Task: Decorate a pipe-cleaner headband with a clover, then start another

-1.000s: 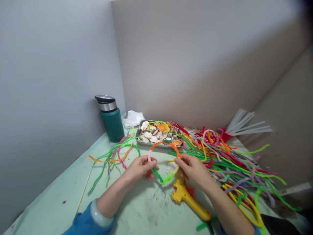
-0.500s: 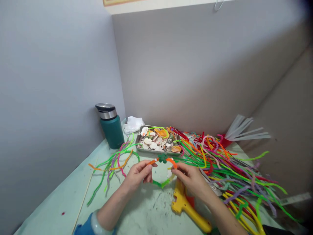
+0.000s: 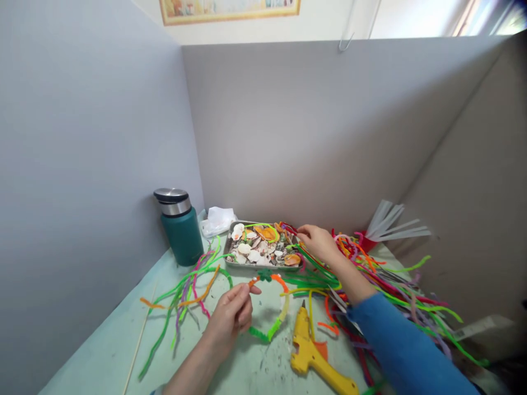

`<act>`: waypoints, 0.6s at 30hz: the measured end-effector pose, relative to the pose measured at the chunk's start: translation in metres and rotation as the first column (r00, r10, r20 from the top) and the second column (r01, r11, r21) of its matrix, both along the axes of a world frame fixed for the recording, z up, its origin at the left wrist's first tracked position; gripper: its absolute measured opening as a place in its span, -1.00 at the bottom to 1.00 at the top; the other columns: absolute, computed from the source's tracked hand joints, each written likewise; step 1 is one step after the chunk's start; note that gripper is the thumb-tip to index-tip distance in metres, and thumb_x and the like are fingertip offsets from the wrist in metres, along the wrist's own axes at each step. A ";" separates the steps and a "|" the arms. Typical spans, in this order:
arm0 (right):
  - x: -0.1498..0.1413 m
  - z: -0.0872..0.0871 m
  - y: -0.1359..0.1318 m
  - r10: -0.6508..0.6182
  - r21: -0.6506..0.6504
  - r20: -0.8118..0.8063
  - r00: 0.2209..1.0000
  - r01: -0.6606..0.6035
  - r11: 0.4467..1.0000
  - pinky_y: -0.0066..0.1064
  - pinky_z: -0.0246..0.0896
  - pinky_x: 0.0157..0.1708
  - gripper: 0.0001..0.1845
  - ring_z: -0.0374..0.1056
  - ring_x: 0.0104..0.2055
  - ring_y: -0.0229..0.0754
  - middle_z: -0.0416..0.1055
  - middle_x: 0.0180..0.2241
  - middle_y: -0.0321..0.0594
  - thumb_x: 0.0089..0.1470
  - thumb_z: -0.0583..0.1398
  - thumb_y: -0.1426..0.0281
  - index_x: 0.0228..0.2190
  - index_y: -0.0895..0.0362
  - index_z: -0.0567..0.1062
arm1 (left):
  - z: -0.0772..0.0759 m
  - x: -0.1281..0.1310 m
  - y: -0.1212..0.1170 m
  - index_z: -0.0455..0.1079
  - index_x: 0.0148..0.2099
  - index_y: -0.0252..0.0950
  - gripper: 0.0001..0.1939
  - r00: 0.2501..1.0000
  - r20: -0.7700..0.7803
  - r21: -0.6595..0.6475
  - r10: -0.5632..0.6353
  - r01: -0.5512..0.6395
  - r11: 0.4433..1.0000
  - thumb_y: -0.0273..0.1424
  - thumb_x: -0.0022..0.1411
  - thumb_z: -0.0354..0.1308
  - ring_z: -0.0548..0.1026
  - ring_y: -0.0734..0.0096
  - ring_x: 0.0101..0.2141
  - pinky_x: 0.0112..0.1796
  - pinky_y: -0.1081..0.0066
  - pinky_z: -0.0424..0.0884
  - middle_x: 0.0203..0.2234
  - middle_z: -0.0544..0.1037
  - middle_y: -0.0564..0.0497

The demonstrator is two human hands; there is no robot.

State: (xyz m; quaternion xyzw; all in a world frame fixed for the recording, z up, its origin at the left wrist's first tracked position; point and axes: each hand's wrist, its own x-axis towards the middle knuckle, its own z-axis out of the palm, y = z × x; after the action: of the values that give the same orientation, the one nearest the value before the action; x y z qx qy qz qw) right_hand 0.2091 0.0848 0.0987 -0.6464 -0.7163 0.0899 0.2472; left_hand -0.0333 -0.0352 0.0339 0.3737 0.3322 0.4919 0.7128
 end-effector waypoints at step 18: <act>0.028 0.002 -0.011 0.090 0.263 -0.531 0.843 0.063 0.963 -0.42 0.28 -0.36 -0.62 0.39 -0.40 -0.23 0.48 -0.43 -0.24 0.09 0.02 0.17 -0.17 0.13 0.41 | -0.002 -0.003 0.002 0.35 -0.26 -0.37 -0.69 0.999 0.048 -0.014 0.023 -0.022 1.000 -0.19 0.20 0.02 -0.14 0.69 -0.75 -0.72 0.59 -0.01 -0.79 0.06 0.24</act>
State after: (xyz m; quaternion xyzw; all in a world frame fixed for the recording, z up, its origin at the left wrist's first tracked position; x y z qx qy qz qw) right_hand 0.2373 0.0739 0.1011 -0.5502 -0.6282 0.1709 0.5229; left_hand -0.0360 -0.0335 0.0317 0.3531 0.3225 0.5066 0.7174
